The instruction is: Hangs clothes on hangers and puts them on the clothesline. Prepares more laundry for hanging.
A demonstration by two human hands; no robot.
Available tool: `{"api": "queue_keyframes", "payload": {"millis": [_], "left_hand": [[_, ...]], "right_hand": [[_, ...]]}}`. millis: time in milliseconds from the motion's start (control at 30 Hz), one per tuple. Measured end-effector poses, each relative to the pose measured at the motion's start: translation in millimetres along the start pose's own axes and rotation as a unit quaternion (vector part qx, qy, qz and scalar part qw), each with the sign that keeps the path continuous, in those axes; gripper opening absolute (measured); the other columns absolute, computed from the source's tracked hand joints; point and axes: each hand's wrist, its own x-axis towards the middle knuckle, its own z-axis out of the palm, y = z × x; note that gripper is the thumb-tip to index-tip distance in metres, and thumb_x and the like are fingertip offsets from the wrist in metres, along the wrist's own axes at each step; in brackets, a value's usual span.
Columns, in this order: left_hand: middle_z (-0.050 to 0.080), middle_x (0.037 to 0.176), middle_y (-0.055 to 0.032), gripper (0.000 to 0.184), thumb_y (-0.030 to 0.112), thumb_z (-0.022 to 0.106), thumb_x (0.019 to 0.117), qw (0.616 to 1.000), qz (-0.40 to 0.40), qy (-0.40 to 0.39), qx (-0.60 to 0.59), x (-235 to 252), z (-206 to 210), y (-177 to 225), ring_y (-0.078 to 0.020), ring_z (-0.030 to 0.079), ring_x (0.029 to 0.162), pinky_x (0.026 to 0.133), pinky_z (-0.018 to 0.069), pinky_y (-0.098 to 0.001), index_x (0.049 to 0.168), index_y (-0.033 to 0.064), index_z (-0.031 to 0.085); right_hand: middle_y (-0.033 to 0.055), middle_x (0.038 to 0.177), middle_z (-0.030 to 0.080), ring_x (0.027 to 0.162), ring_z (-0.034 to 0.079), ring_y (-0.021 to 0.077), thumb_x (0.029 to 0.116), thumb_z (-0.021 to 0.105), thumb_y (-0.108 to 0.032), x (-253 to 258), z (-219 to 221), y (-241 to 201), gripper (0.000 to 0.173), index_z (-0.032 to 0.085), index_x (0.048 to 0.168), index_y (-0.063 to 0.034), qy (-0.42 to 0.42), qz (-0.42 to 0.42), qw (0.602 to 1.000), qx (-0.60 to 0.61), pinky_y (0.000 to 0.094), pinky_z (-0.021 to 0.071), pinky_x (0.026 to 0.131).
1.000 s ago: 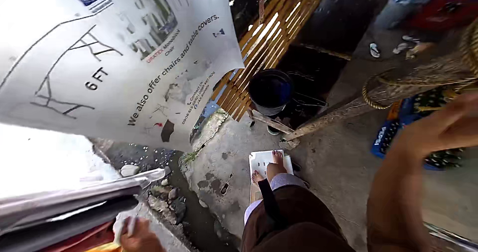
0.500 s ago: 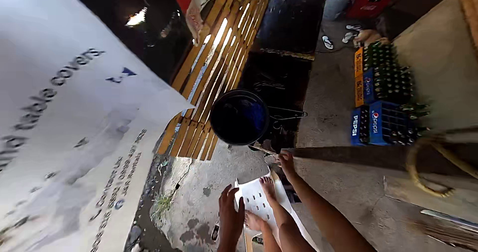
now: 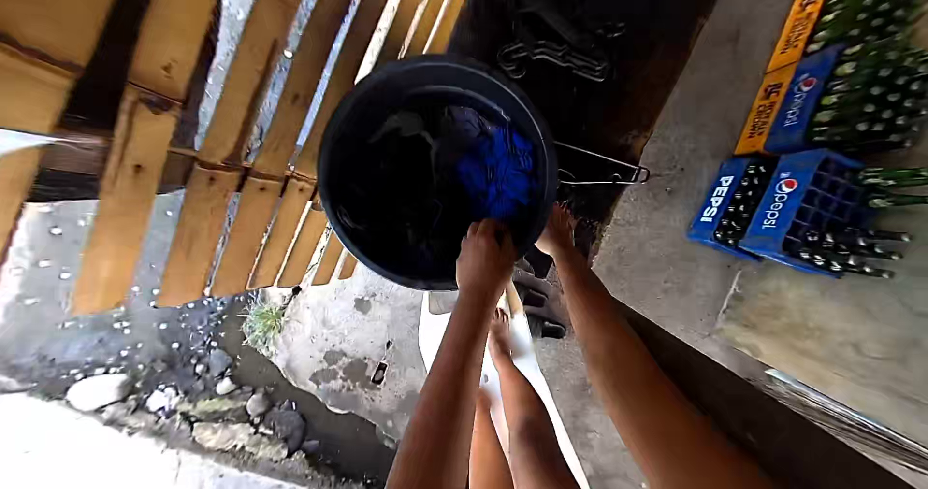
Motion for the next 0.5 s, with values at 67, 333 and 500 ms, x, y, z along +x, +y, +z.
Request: {"api": "queue_keyframes", "payload": {"millis": [67, 333, 500], "left_hand": [[0.056, 0.139, -0.0264, 0.054, 0.037, 0.065, 0.1005, 0.995, -0.084, -0.038, 0.033, 23, -1, 4, -0.0428, 0.056, 0.127, 0.102, 0.0456, -0.0625, 0.137, -0.0004, 0.054], [0.064, 0.127, -0.0211, 0.031, 0.024, 0.054, 0.1062, 0.985, 0.068, 0.157, 0.014, 25, 0, -7, -0.0409, 0.058, 0.122, 0.100, 0.0446, -0.0611, 0.120, 0.0015, 0.071], [0.065, 0.109, -0.0117, 0.031, 0.014, 0.039, 0.1088, 0.871, 0.104, 0.294, -0.379, -21, -25, -3, -0.0115, 0.063, 0.102, 0.095, 0.0510, -0.0326, 0.121, -0.0072, 0.059]], "right_hand": [[0.0311, 0.159, 0.034, 0.148, 0.032, 0.0479, 0.0880, 0.075, -0.008, -4, 8, -5, 0.052, 0.058, 0.135, 0.0062, 0.026, -0.004, 0.999, -0.028, 0.0644, 0.0294, 0.118], [0.0311, 0.129, 0.062, 0.128, 0.054, 0.0473, 0.0907, 0.071, -0.017, -30, -3, -26, 0.058, 0.051, 0.142, 0.0024, 0.092, 0.007, 0.995, -0.023, 0.0618, 0.0344, 0.112], [0.0265, 0.123, 0.067, 0.109, 0.067, 0.0433, 0.1032, 0.047, -0.007, -44, -41, -44, 0.039, 0.057, 0.140, -0.0018, 0.270, 0.000, 0.925, 0.267, 0.0615, 0.0496, 0.095]]}}
